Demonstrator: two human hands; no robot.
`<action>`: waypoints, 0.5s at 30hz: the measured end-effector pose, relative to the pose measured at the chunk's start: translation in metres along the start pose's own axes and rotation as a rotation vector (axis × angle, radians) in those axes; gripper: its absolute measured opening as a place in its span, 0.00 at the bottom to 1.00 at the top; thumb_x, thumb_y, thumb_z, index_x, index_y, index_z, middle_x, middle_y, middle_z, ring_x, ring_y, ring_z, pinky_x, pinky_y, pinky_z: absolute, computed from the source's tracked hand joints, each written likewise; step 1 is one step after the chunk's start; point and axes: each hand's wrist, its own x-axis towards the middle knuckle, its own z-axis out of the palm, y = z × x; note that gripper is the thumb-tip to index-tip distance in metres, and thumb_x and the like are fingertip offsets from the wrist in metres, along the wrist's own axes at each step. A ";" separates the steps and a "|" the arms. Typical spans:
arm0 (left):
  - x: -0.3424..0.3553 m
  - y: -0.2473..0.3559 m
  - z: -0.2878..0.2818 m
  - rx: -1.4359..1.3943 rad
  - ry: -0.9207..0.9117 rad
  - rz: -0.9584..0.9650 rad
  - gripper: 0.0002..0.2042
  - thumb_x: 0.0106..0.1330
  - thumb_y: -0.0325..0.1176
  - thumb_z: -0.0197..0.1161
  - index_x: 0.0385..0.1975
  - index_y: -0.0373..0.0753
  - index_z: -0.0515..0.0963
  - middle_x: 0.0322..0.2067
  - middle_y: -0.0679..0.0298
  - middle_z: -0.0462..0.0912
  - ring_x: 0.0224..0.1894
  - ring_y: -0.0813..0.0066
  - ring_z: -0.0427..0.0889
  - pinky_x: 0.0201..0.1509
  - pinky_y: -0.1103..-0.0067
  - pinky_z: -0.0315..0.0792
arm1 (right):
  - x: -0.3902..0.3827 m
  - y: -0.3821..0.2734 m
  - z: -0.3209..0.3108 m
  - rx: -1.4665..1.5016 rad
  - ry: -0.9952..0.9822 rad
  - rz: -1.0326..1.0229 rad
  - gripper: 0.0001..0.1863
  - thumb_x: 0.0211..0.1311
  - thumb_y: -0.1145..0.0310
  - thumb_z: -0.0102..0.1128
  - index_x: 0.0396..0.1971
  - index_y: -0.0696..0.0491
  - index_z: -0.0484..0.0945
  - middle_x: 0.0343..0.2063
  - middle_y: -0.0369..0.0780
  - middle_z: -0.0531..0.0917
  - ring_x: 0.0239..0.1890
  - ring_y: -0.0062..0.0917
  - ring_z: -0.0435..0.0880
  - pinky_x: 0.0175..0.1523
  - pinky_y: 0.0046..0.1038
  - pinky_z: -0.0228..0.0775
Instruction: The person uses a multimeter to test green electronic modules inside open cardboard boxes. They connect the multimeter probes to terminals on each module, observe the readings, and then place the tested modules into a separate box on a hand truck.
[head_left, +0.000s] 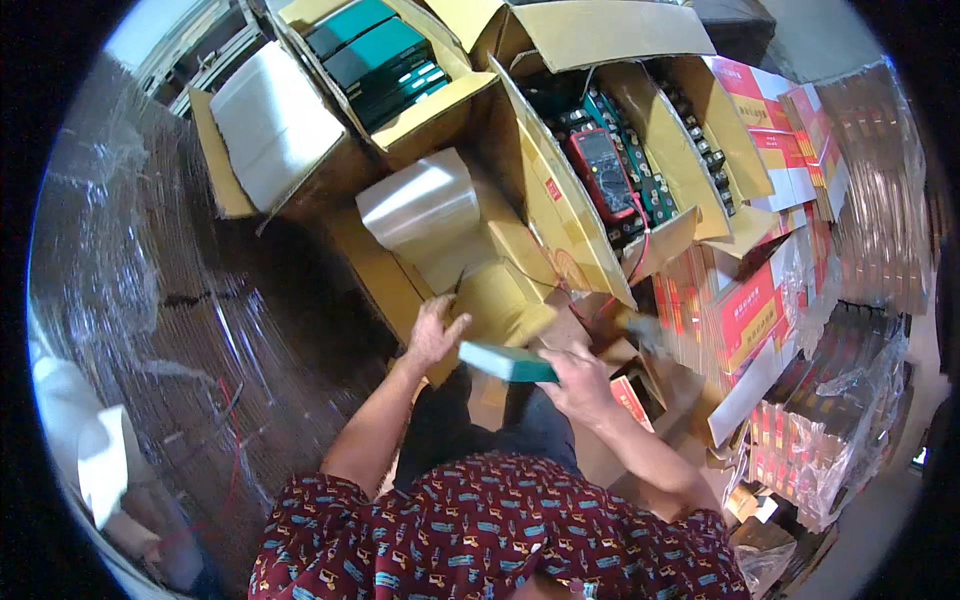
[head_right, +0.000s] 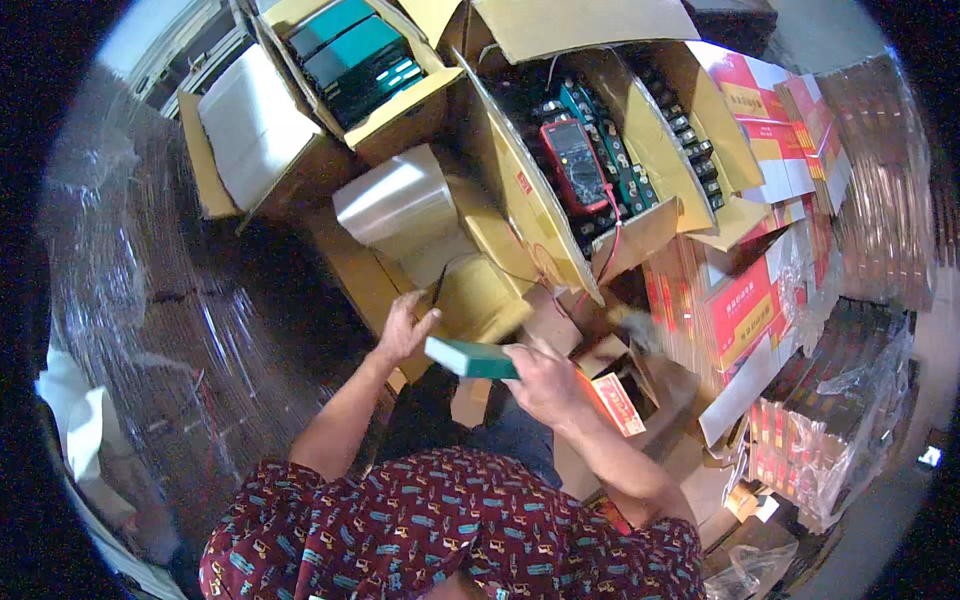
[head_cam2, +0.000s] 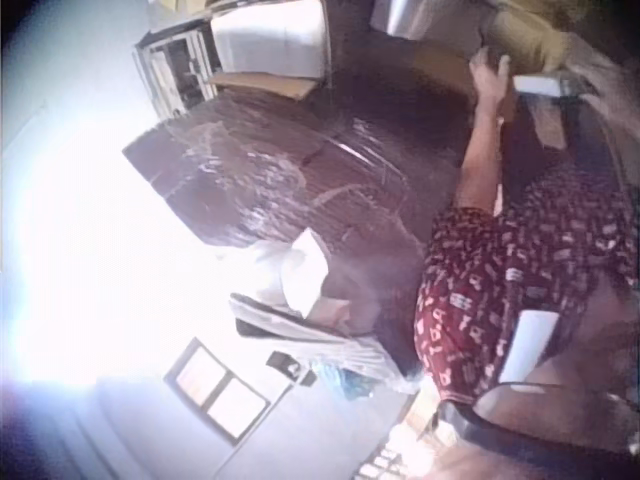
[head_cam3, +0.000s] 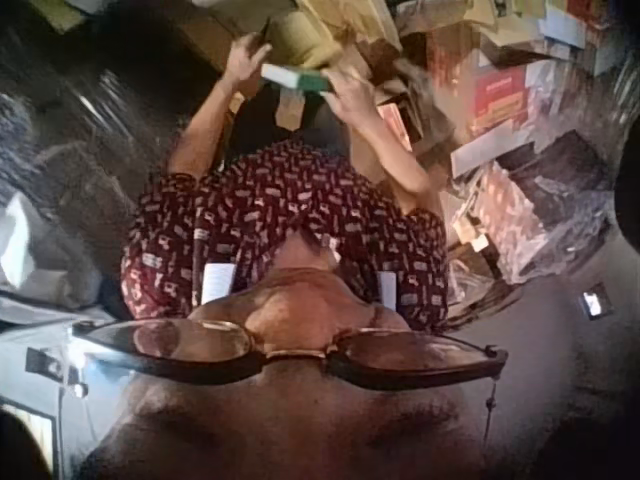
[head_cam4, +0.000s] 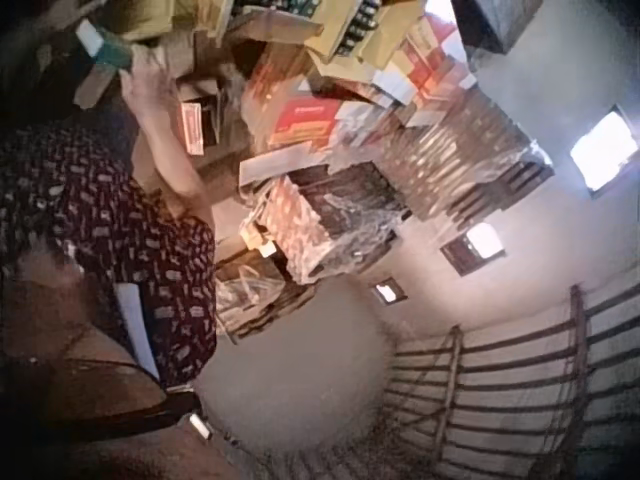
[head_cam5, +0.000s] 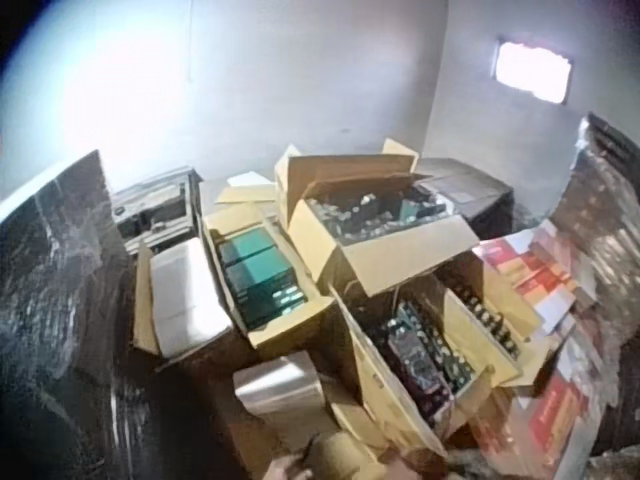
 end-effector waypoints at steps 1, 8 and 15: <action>-0.017 0.002 0.012 -0.015 -0.082 -0.059 0.37 0.68 0.55 0.63 0.68 0.33 0.68 0.68 0.43 0.69 0.71 0.41 0.63 0.75 0.56 0.60 | -0.020 0.003 -0.005 0.062 0.044 0.085 0.24 0.48 0.66 0.76 0.47 0.56 0.83 0.37 0.47 0.84 0.41 0.43 0.82 0.47 0.42 0.76; -0.044 0.010 0.077 0.505 0.106 -0.062 0.41 0.58 0.44 0.75 0.71 0.42 0.62 0.54 0.52 0.78 0.59 0.48 0.76 0.60 0.55 0.73 | -0.129 0.064 -0.025 0.349 0.044 0.499 0.19 0.50 0.68 0.79 0.37 0.61 0.81 0.34 0.47 0.84 0.37 0.35 0.84 0.45 0.36 0.75; -0.030 0.007 0.086 0.333 -0.174 -0.230 0.15 0.66 0.40 0.66 0.47 0.39 0.78 0.45 0.48 0.85 0.50 0.46 0.84 0.52 0.57 0.79 | -0.145 0.112 -0.041 0.522 -0.102 0.524 0.16 0.55 0.73 0.75 0.42 0.62 0.82 0.38 0.40 0.87 0.41 0.21 0.83 0.50 0.30 0.77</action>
